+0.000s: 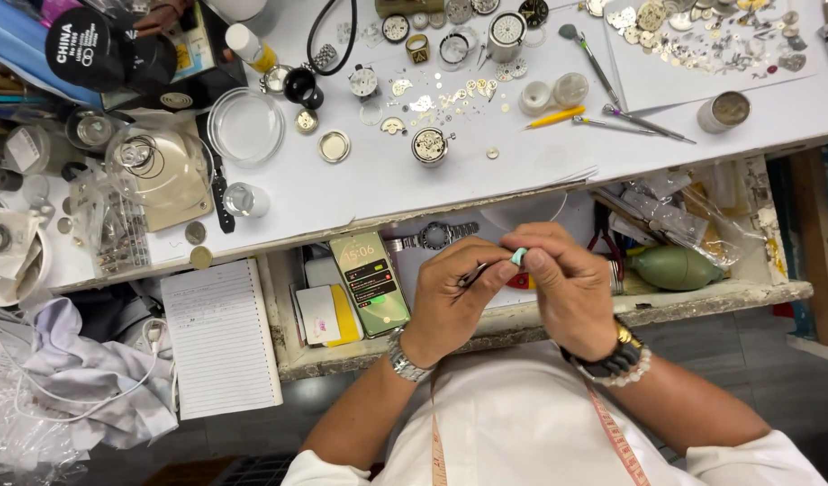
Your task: Repairing or assembling a watch movement by manipulating tiny gears and components with tweezers and specialized tools.
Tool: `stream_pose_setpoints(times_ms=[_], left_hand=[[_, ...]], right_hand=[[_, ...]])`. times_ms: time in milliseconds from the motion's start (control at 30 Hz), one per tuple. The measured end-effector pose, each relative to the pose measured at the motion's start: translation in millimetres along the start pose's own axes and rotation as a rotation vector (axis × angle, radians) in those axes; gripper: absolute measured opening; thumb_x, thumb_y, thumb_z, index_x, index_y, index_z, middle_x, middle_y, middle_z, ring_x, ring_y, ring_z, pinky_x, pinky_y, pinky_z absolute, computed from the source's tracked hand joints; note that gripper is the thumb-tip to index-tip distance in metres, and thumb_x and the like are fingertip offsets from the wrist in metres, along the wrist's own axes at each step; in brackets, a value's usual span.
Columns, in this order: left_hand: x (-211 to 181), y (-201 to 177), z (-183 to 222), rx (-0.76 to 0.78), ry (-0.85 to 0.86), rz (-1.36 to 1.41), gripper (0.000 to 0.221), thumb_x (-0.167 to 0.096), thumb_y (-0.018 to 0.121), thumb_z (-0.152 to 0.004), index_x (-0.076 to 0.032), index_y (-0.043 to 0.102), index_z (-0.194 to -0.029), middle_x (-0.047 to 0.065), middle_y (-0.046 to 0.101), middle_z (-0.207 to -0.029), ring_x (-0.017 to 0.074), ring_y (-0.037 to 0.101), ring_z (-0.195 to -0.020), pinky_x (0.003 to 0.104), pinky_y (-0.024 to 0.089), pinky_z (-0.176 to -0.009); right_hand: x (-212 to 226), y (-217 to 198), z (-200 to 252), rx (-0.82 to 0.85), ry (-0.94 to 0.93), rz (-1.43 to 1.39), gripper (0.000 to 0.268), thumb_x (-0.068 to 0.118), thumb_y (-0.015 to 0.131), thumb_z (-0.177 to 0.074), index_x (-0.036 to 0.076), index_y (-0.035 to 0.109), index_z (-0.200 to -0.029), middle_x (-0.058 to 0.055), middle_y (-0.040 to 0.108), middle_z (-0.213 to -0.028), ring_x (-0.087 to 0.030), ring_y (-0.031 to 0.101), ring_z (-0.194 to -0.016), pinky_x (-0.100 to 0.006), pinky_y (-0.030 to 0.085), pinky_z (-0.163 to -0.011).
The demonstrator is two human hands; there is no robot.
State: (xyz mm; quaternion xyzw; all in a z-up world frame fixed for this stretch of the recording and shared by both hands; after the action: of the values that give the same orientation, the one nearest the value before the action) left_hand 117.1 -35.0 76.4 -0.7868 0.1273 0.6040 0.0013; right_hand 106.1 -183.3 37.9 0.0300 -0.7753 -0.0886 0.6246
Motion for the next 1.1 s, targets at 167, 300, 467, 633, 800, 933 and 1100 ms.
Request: stream_pose_setpoints(times_ms=[167,300,467,633,800,933,1100], left_hand=[[7.0,-5.7,1.6,-0.084,0.034,-0.045,0.014,-0.014,0.075,-0.097,-0.004,0.078,-0.088,0.009,0.069,-0.075,0.0099,0.065,-0.076,0.03,0.059,-0.072],[22.1,-11.3,7.3,-0.088,0.009,-0.091,0.013,-0.021,0.083,-0.09,-0.008,0.079,-0.088,0.005,0.067,-0.07,0.0029,0.061,-0.075,0.022,0.055,-0.067],[-4.0,-2.8,4.1,-0.018,-0.056,-0.054,0.029,-0.02,0.065,-0.103,-0.006,0.066,-0.079,0.005,0.056,-0.063,0.0145,0.045,-0.057,0.027,0.043,-0.057],[-35.6,-5.0,33.2,0.205,0.092,-0.486,0.041,-0.034,0.036,-0.113,-0.01,0.069,-0.114,0.011,0.069,-0.101,0.0271,0.066,-0.095,0.041,0.053,-0.082],[-57.9,-42.1,30.8,0.128,0.137,-0.874,0.058,-0.044,0.029,-0.11,-0.009,0.075,-0.109,0.0,0.059,-0.064,0.0145,0.057,-0.055,0.031,0.043,-0.045],[-53.0,-59.9,16.4,0.08,-0.15,-0.373,0.035,-0.032,0.051,-0.105,-0.004,0.071,-0.11,0.014,0.075,-0.113,0.0221,0.078,-0.084,0.028,0.067,-0.064],[-25.3,-61.2,-0.5,-0.037,-0.264,0.019,0.031,-0.004,0.072,-0.095,0.001,0.068,-0.125,0.02,0.076,-0.111,0.0271,0.079,-0.093,0.027,0.065,-0.071]], right_hand=[[-23.1,-0.9,13.5,-0.02,0.099,-0.143,0.029,0.009,0.063,-0.099,-0.012,0.068,-0.119,-0.026,0.066,-0.113,-0.028,0.068,-0.106,-0.041,0.057,-0.093],[-30.5,-14.0,13.5,-0.02,0.137,-0.232,0.022,0.001,0.065,-0.096,-0.013,0.068,-0.113,-0.025,0.064,-0.101,-0.025,0.066,-0.089,-0.043,0.058,-0.084],[-22.6,-32.7,4.1,-0.116,0.234,-0.478,0.022,0.024,0.049,-0.111,0.003,0.054,-0.115,-0.008,0.052,-0.074,-0.021,0.064,-0.074,-0.04,0.061,-0.076],[18.3,-56.5,-24.6,-0.028,0.075,-0.312,0.035,0.043,0.046,-0.112,0.019,0.058,-0.089,0.004,0.042,-0.061,-0.011,0.042,-0.052,-0.028,0.04,-0.051],[19.6,-79.2,-27.7,-0.009,0.017,-0.154,0.027,0.035,0.058,-0.111,0.013,0.062,-0.095,-0.001,0.053,-0.07,-0.015,0.054,-0.06,-0.031,0.051,-0.06],[19.7,-87.4,-37.1,-0.031,-0.012,0.068,0.028,0.012,0.069,-0.099,-0.002,0.062,-0.122,-0.014,0.067,-0.097,-0.024,0.071,-0.086,-0.035,0.066,-0.083],[49.5,-63.0,-58.6,0.034,-0.114,0.381,0.017,0.001,0.068,-0.099,-0.01,0.064,-0.111,-0.022,0.066,-0.094,-0.029,0.069,-0.082,-0.033,0.063,-0.077]])
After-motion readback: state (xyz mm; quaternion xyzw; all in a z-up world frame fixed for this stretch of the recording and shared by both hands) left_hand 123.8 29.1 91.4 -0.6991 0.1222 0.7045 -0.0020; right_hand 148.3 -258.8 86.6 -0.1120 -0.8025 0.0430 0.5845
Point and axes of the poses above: each hand's wrist, its own z-axis away from the middle knuckle, its own y-axis out of the palm, x = y × z, the point moved 10 cm from there along -z, towards the middle knuckle
